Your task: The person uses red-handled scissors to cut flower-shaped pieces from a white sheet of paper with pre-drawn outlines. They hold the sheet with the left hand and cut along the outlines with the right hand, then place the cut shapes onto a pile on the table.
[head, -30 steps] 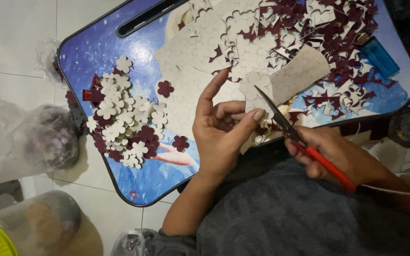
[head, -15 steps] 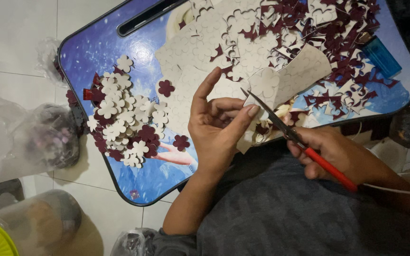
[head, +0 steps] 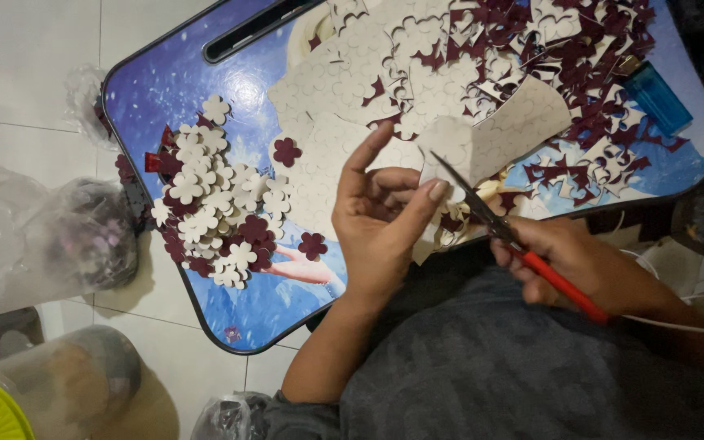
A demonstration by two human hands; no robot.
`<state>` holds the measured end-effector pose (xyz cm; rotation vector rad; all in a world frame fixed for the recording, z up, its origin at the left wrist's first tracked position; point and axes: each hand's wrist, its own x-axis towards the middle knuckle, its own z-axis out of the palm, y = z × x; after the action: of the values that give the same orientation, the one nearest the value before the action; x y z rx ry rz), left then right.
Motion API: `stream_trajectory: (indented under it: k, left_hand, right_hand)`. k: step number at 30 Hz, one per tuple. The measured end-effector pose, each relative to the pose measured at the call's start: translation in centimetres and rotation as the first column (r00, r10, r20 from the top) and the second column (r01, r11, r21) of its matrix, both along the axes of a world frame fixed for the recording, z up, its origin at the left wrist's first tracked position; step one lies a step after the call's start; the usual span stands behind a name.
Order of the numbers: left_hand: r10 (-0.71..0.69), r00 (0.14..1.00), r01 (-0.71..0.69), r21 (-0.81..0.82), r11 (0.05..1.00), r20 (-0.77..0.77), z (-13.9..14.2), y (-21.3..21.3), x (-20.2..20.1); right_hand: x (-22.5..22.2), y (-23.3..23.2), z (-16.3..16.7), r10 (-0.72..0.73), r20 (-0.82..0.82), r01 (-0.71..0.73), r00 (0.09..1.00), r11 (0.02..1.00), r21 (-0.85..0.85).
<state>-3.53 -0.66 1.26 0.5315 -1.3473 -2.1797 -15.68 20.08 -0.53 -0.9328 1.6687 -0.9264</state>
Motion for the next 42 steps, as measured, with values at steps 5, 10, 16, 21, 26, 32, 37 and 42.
stream_trajectory:
  k: [5,10,16,21,26,32,37,42]
  left_hand:
    - [-0.087,0.996,0.090,0.119,0.989,-0.026,-0.7,1.1,-0.2]
    - [-0.094,0.995,0.098,0.169,0.981,-0.030,-1.2,1.8,-0.4]
    - [-0.151,0.988,0.152,0.192,0.970,-0.023,-1.1,2.7,-0.2]
    - [-0.165,0.984,0.176,0.198,0.964,-0.071,-0.9,2.7,-0.4]
    - [-0.168,0.982,0.184,0.224,0.957,-0.087,-0.6,3.1,-0.5]
    - [-0.158,0.984,0.170,0.180,0.969,-0.079,-0.6,3.3,-0.6]
    - [-0.098,0.992,0.112,0.219,0.969,-0.076,-0.8,3.3,-0.8]
    - [-0.075,0.995,0.085,0.188,0.978,-0.064,-0.4,3.0,-0.8]
  right_hand:
    - [0.1,-0.4,0.5,-0.013,0.131,0.032,0.991,0.989,-0.145]
    - [0.6,-0.9,1.1,-0.081,0.207,0.092,0.975,0.995,-0.045]
    - [1.4,-1.6,1.8,-0.103,0.182,0.137,0.978,0.973,-0.187]
    - [1.5,-2.0,1.7,-0.120,0.061,0.132,0.991,0.958,-0.253]
    - [2.0,-1.5,0.9,-0.160,0.049,0.167,0.986,0.958,-0.231]
    - [2.1,-1.2,-0.3,-0.171,0.074,0.184,0.983,0.951,-0.248]
    - [2.1,-1.1,-0.2,-0.169,0.106,0.186,0.980,0.965,-0.183]
    - [1.8,-1.3,0.7,-0.152,0.164,0.172,0.975,0.978,-0.117]
